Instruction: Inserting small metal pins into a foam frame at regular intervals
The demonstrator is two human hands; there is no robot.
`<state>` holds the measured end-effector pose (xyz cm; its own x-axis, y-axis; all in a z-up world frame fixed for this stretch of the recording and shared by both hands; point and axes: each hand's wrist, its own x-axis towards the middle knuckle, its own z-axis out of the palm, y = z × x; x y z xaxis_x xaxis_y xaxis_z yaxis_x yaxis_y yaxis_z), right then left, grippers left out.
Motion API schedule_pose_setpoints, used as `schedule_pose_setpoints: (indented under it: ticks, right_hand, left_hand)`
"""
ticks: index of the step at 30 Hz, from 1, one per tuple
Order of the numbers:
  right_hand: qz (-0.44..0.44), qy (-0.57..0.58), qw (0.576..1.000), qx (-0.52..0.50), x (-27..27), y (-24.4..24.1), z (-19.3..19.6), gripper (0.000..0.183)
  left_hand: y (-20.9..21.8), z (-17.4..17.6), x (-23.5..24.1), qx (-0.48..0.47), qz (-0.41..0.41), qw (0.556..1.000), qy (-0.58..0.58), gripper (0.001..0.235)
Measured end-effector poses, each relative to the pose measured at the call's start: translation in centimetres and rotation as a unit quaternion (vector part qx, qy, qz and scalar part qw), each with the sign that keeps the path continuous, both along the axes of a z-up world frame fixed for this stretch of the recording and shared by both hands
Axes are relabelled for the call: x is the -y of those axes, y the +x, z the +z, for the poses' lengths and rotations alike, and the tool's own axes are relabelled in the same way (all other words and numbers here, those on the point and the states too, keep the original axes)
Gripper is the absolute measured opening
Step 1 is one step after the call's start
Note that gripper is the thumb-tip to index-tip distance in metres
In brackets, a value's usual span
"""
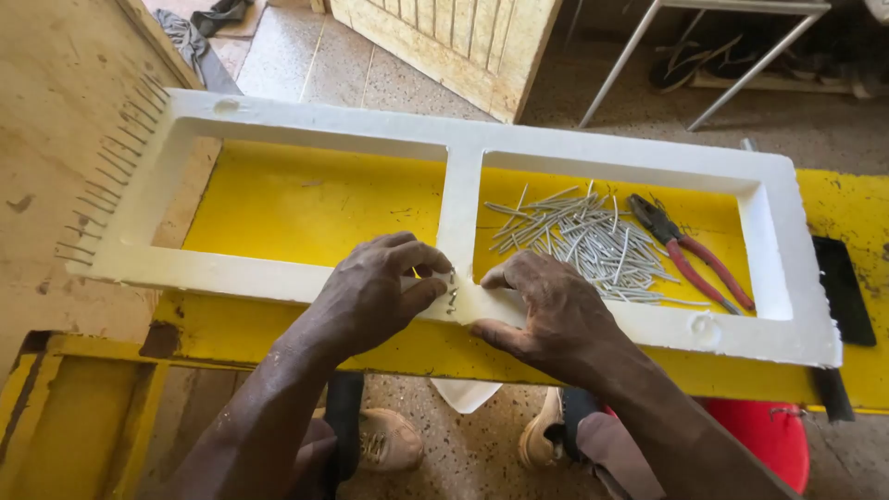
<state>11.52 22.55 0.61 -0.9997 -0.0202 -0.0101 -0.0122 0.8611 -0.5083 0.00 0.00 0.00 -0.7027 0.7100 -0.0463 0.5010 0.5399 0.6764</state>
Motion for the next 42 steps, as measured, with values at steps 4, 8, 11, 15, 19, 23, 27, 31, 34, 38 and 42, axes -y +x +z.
schedule_pose_setpoints:
  ticks: [4,8,11,15,19,23,27,31,34,38,42]
  right_hand:
    - [0.008,-0.01,1.0,0.01,-0.3,-0.3,-0.5,0.049]
    - [0.018,-0.002,1.0,0.022,-0.4,-0.5,0.0,0.052]
    - [0.006,-0.002,0.999,0.04,-1.2,-0.4,-0.1,0.05]
    - [0.004,-0.029,0.999,0.033,-1.9,-0.2,-0.4,0.05]
    - [0.007,-0.041,0.999,0.026,-1.3,-0.4,-0.6,0.053]
    - [0.017,-0.04,0.999,0.013,-0.9,-0.5,-0.5,0.053]
    - [0.008,-0.045,0.999,0.02,-1.0,-0.6,0.0,0.051]
    - [0.012,-0.036,0.999,0.017,-0.8,-0.5,-0.4,0.051]
    - [0.015,-0.031,0.999,0.016,-0.6,-0.3,-1.0,0.049]
    - [0.009,-0.032,0.999,0.016,-0.6,-0.6,-0.9,0.048]
    - [0.004,-0.03,0.999,0.032,-0.6,-0.7,-0.8,0.048]
  left_hand:
    - [0.0,0.3,-0.3,0.007,0.01,1.0,-0.015,0.023]
    - [0.0,0.2,-0.6,0.005,0.021,1.0,-0.02,0.022]
    - [0.4,-0.2,-1.6,0.006,0.025,1.0,-0.016,0.022]
    - [0.6,0.5,-2.0,-0.002,0.012,0.999,-0.033,0.022]
    - [0.3,0.7,-1.6,0.014,0.023,0.999,-0.04,0.023]
    - [0.0,1.2,-1.2,0.033,0.028,0.998,-0.048,0.023]
    - [-0.1,1.2,-1.5,0.036,0.025,0.998,-0.045,0.024]
    - [-0.1,1.0,-1.3,0.039,0.028,0.998,-0.039,0.024]
    - [0.2,1.1,-1.0,0.035,0.029,0.998,-0.044,0.024]
    - [0.1,0.9,-0.9,0.026,0.028,0.999,-0.036,0.024]
    - [-0.2,1.0,-1.2,0.061,0.032,0.997,-0.042,0.024]
